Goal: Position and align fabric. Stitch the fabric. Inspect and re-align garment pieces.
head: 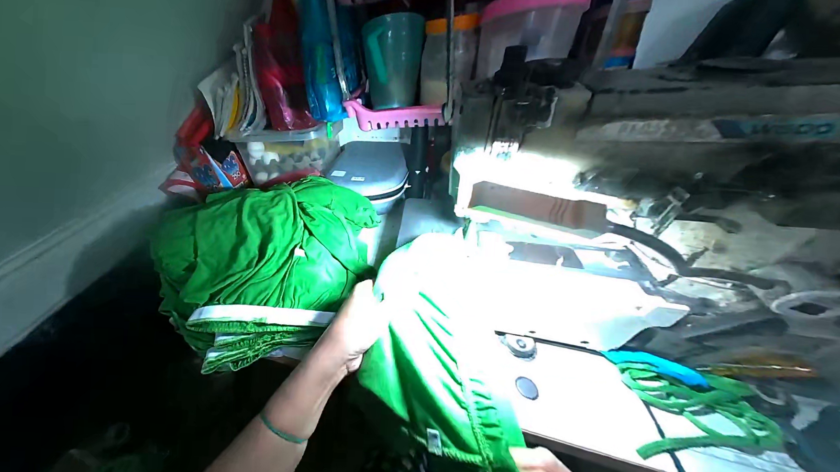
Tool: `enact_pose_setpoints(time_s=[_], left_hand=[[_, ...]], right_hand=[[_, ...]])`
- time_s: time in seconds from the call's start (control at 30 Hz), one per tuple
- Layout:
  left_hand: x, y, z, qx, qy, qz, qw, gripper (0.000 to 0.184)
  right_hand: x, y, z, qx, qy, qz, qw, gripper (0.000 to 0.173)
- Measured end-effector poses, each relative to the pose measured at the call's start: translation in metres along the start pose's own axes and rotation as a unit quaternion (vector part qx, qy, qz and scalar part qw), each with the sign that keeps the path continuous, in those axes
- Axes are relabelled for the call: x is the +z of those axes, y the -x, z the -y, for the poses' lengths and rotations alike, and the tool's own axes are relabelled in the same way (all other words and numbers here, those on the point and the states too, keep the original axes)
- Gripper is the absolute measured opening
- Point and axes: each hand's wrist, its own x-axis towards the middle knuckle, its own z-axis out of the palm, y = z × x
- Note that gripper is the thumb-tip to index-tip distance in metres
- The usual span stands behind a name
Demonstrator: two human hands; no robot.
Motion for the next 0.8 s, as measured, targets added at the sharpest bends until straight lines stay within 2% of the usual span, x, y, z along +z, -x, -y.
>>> enact_pose_setpoints(time_s=[0.03, 0.1, 0.17, 0.3, 0.4, 0.47, 0.53, 0.6, 0.63, 0.67, 0.7, 0.73, 0.77, 0.8], left_hand=[[-0.001, -0.008, -0.003, 0.06, -0.109, -0.012, 0.992, 0.017], [-0.005, -0.023, -0.008, 0.173, -0.286, -0.047, 0.941, 0.011], [-0.007, -0.029, -0.019, 0.206, -0.357, -0.053, 0.91, 0.006], [-0.008, -0.06, -0.037, 0.208, -0.408, -0.014, 0.889, 0.016], [0.002, -0.084, -0.065, 0.16, -0.467, 0.007, 0.87, 0.023], [0.005, -0.108, -0.063, 0.17, -0.501, -0.009, 0.849, 0.025], [0.004, -0.127, -0.051, 0.219, -0.512, -0.051, 0.829, 0.027], [-0.002, -0.108, -0.055, 0.248, -0.468, -0.051, 0.847, 0.036], [-0.003, -0.082, -0.062, 0.255, -0.43, -0.02, 0.866, 0.05], [-0.003, -0.062, -0.057, 0.287, -0.409, 0.014, 0.866, 0.067], [-0.001, -0.048, -0.043, 0.317, -0.416, 0.044, 0.851, 0.085], [0.003, -0.038, -0.024, 0.376, -0.458, 0.053, 0.804, 0.088], [0.012, -0.031, -0.007, 0.451, -0.494, 0.042, 0.742, 0.074], [0.02, -0.026, 0.005, 0.509, -0.498, 0.029, 0.701, 0.05]], right_hand=[[0.0, -0.002, -0.008, 0.014, 0.005, -0.001, 1.0, 0.031], [0.001, -0.006, -0.019, 0.041, 0.033, -0.028, 0.998, 0.031], [0.004, -0.015, -0.026, 0.064, 0.042, -0.055, 0.996, 0.029], [0.009, -0.041, -0.049, 0.099, 0.047, -0.099, 0.989, 0.024], [0.013, -0.067, -0.064, 0.17, 0.053, -0.124, 0.976, 0.027], [0.011, -0.085, -0.072, 0.186, 0.068, -0.132, 0.971, 0.03], [0.009, -0.101, -0.075, 0.177, 0.067, -0.134, 0.973, 0.033], [0.004, -0.112, -0.072, 0.183, 0.038, -0.126, 0.974, 0.032], [0.003, -0.116, -0.07, 0.181, 0.017, -0.129, 0.975, 0.031], [0.002, -0.117, -0.067, 0.175, 0.002, -0.133, 0.976, 0.03], [0.001, -0.116, -0.064, 0.165, 0.0, -0.133, 0.977, 0.029], [0.001, -0.112, -0.06, 0.153, 0.01, -0.129, 0.98, 0.029], [0.001, -0.106, -0.057, 0.141, 0.016, -0.124, 0.982, 0.03], [0.002, -0.099, -0.055, 0.132, 0.021, -0.118, 0.984, 0.03]])
